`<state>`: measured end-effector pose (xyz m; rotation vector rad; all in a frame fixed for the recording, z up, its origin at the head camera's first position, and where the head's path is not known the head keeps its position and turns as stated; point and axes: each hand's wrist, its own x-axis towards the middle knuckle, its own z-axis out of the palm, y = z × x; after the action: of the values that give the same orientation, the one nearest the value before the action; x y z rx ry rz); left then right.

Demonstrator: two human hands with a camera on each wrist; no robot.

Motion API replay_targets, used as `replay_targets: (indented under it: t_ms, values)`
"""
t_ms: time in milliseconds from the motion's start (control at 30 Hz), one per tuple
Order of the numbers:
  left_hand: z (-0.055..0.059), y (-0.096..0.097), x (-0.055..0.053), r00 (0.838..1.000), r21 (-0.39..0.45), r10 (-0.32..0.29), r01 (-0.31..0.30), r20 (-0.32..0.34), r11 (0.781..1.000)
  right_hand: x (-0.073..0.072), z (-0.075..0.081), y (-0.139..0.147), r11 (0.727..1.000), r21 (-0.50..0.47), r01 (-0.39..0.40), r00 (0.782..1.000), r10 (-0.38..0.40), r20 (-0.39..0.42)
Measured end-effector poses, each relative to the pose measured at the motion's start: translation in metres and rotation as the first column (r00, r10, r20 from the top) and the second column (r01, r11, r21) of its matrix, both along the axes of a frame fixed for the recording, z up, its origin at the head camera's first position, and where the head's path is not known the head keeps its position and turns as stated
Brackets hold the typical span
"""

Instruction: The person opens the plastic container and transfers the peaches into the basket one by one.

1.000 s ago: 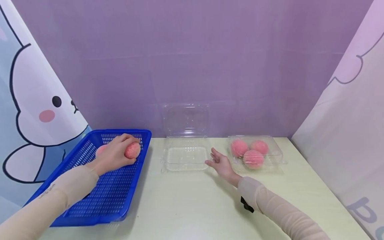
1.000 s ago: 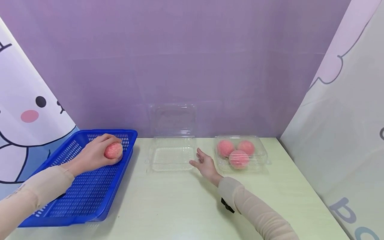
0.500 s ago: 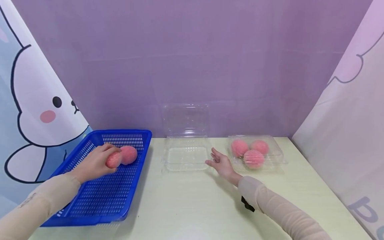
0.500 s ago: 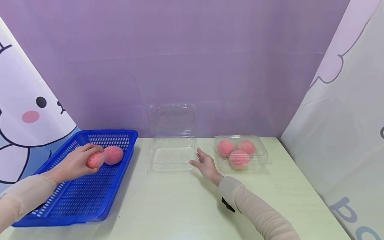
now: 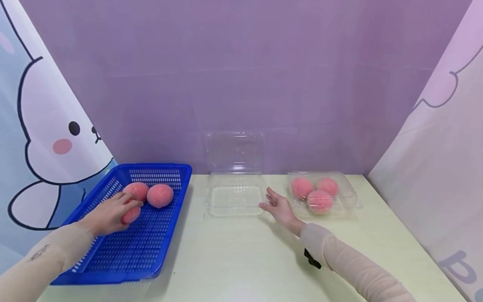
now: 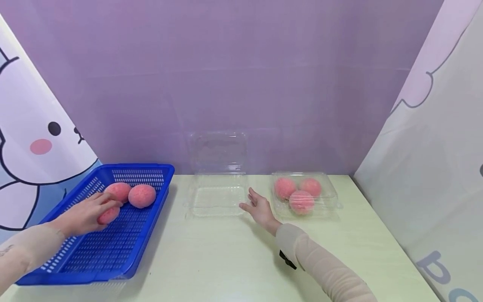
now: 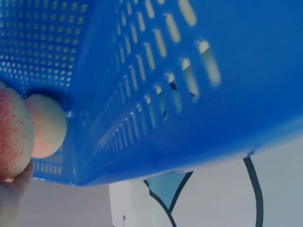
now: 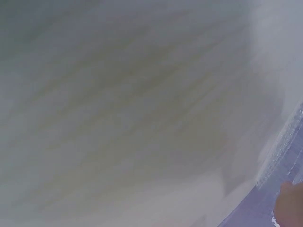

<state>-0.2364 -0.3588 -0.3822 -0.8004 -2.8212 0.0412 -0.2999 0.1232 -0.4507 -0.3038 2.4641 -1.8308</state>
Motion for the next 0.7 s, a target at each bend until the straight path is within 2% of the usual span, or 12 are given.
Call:
replay_targets:
  t_ms: [133, 200, 300, 433, 633, 700]
  values:
    - [-0.009, -0.001, -0.004, 0.999, -0.023, -0.036, 0.036, 0.017, 0.999, -0.001, -0.003, 0.001, 1.000, 0.022, 0.011, 1.000, -0.010, -0.006]
    - [-0.011, -0.001, -0.004, 0.999, -0.021, -0.025, 0.026, 0.046, 0.999, -0.001, -0.004, 0.001, 1.000, 0.025, 0.015, 1.000, -0.014, -0.011]
    - [-0.013, -0.001, -0.003, 0.994, -0.004, 0.040, -0.039, 0.101, 0.999, -0.001, -0.004, 0.001, 1.000, 0.024, 0.015, 1.000, -0.015, -0.006]
    - [-0.015, -0.002, -0.004, 0.977, 0.024, 0.121, -0.127, 0.174, 0.992, -0.001, -0.004, 0.000, 0.999, 0.031, 0.021, 1.000, -0.021, 0.000]
    - [-0.018, -0.006, -0.009, 0.937, 0.076, 0.204, -0.234, 0.284, 0.969, -0.001, -0.003, 0.001, 0.999, 0.033, 0.011, 1.000, -0.011, -0.014]
    - [-0.019, -0.007, -0.012, 0.932, 0.089, 0.214, -0.250, 0.293, 0.964, -0.001, -0.003, 0.000, 0.999, 0.032, 0.003, 1.000, -0.003, -0.017]
